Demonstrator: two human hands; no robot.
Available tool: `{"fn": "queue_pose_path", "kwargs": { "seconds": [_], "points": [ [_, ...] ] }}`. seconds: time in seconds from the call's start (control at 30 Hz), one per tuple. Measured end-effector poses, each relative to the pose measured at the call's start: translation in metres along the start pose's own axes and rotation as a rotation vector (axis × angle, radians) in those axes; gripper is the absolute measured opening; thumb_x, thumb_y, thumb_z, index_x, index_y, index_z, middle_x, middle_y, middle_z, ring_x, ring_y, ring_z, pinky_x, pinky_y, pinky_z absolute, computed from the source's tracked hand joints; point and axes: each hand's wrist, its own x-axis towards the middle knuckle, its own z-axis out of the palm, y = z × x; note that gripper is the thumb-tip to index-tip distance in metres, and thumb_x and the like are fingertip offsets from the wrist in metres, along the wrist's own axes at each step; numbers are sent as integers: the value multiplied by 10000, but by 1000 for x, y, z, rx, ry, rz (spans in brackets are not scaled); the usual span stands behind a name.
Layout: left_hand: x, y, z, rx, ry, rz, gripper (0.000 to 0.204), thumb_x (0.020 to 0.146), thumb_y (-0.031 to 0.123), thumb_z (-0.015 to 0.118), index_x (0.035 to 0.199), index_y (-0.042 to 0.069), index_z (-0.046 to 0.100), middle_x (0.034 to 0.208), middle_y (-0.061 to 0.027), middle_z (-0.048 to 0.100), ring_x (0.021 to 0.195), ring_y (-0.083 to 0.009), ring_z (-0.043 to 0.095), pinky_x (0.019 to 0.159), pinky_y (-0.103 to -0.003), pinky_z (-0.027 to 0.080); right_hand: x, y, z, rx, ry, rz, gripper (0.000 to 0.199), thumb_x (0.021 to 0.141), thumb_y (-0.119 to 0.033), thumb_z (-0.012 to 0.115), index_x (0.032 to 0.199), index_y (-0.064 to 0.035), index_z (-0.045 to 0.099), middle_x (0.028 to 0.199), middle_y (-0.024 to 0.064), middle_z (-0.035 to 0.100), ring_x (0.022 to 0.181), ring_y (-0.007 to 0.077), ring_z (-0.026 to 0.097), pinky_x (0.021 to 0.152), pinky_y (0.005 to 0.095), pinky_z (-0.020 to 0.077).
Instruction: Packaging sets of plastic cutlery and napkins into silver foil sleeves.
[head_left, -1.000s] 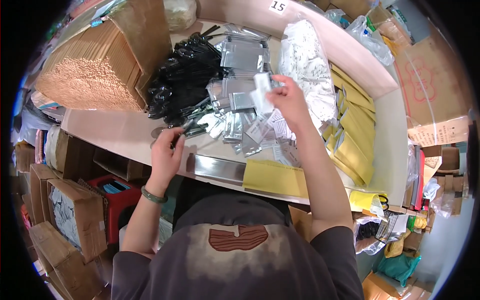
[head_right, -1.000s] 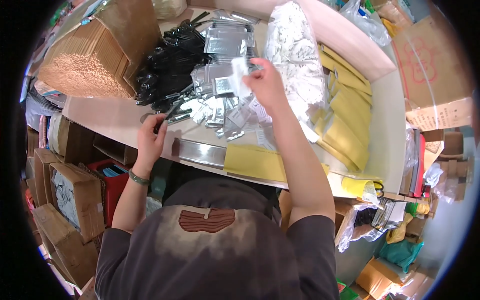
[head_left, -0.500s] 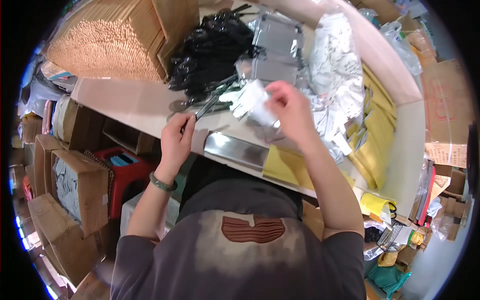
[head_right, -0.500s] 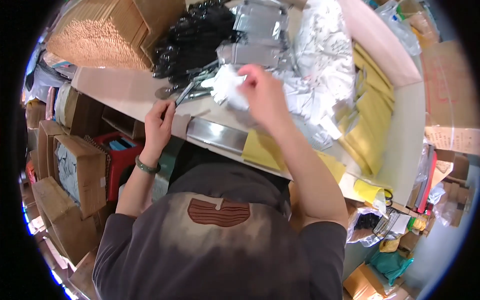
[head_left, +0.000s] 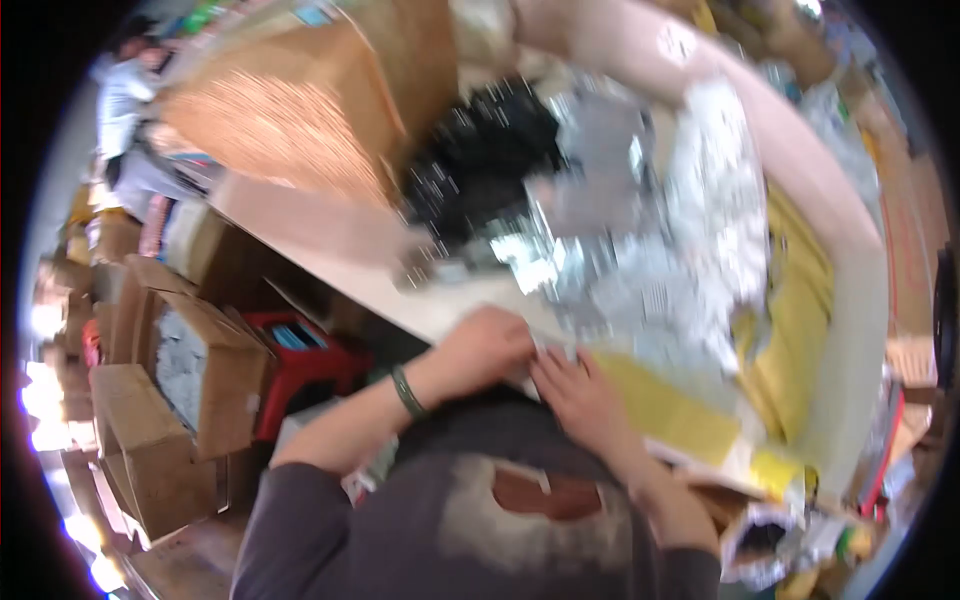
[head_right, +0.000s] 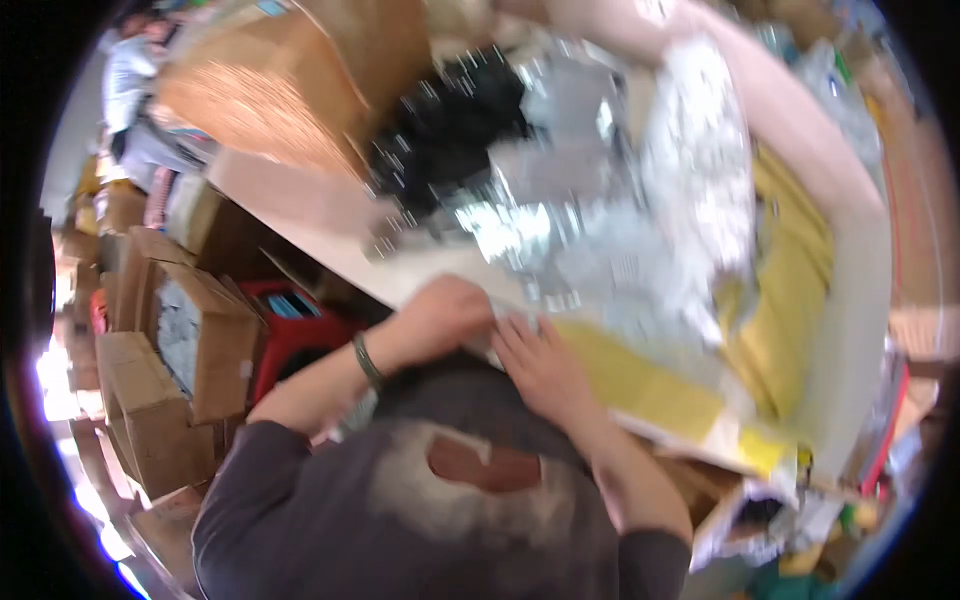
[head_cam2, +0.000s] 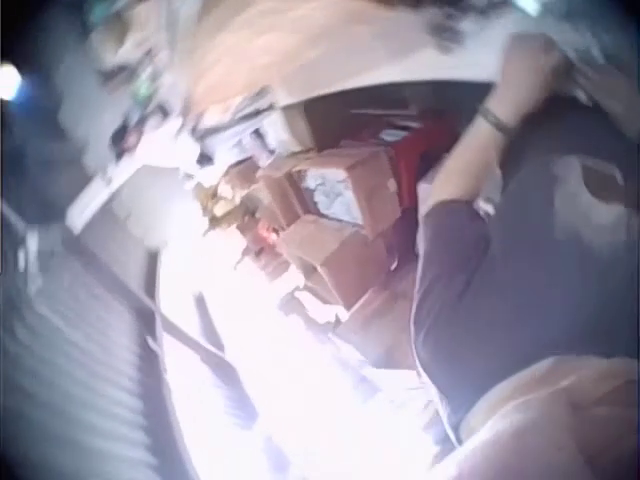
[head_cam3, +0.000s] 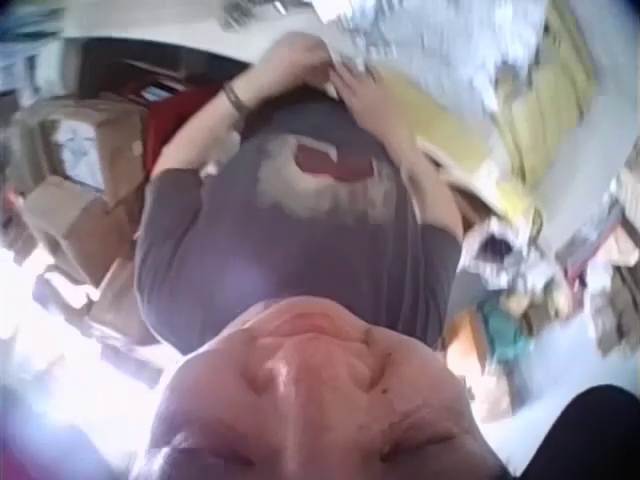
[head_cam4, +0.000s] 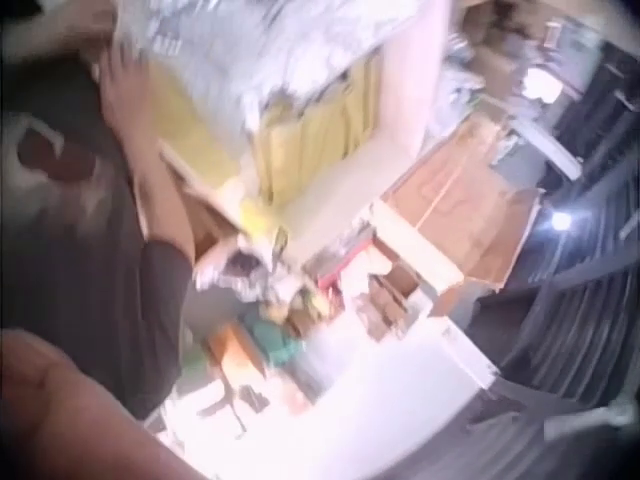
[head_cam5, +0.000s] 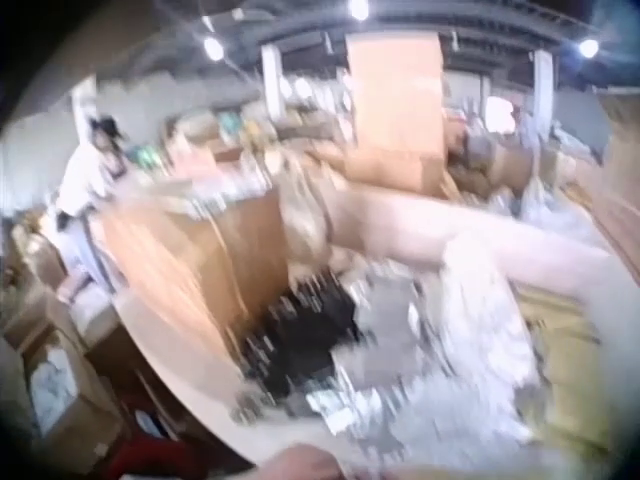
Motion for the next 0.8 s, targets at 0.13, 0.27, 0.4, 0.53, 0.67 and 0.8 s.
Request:
{"fn": "queue_pose_path", "kwargs": {
  "seconds": [0.13, 0.27, 0.4, 0.53, 0.67, 0.8],
  "points": [
    [48, -39, -135, 379, 378, -43, 171, 670, 41, 730, 806, 110, 654, 803, -66, 638, 712, -252, 651, 606, -381, 534, -4, -1, 12, -21, 79, 0, 423, 869, -139, 670, 1273, -36, 599, 1313, 134, 617, 1236, 283, 578, 1069, 500, 406],
    [94, -64, -257, 823, 411, -543, 126, 838, 167, 656, 862, 52, 698, 819, -147, 691, 790, -341, 685, 662, -434, 558, -6, 4, 9, 39, 93, -21, 489, 822, -147, 713, 1279, -31, 583, 1305, 155, 608, 1241, 290, 566, 1072, 498, 402],
    [97, -105, -261, 824, 201, -739, 246, 870, 279, 616, 811, 64, 720, 821, -174, 701, 797, -357, 690, 712, -462, 568, -19, 12, 20, 78, 37, -29, 587, 770, -201, 773, 1298, -54, 563, 1344, 189, 561, 1269, 341, 529, 1087, 560, 366],
    [101, -94, -257, 880, 303, -814, 171, 877, 194, 608, 838, 76, 725, 842, -155, 712, 783, -324, 708, 675, -435, 578, -26, 7, -6, 50, -18, 36, 576, 756, -225, 785, 1291, -128, 594, 1419, 223, 483, 1310, 420, 469, 1086, 636, 323],
    [73, -89, -245, 1073, 406, -807, 135, 886, 117, 585, 826, 97, 704, 769, -119, 690, 720, -280, 714, 588, -380, 576, -24, 3, -25, 93, -95, 239, 553, 762, -220, 777, 1296, -231, 634, 1490, 249, 395, 1364, 492, 378, 1088, 667, 298],
    [-31, -84, -248, 474, 794, -569, 266, 928, 68, 552, 1155, 5, 675, 820, -118, 667, 821, -214, 674, 717, -330, 529, -25, 19, -19, 226, -19, 226, 500, 792, -146, 747, 1277, -230, 658, 1481, 258, 397, 1363, 481, 381, 1129, 558, 326]
  ]
}}
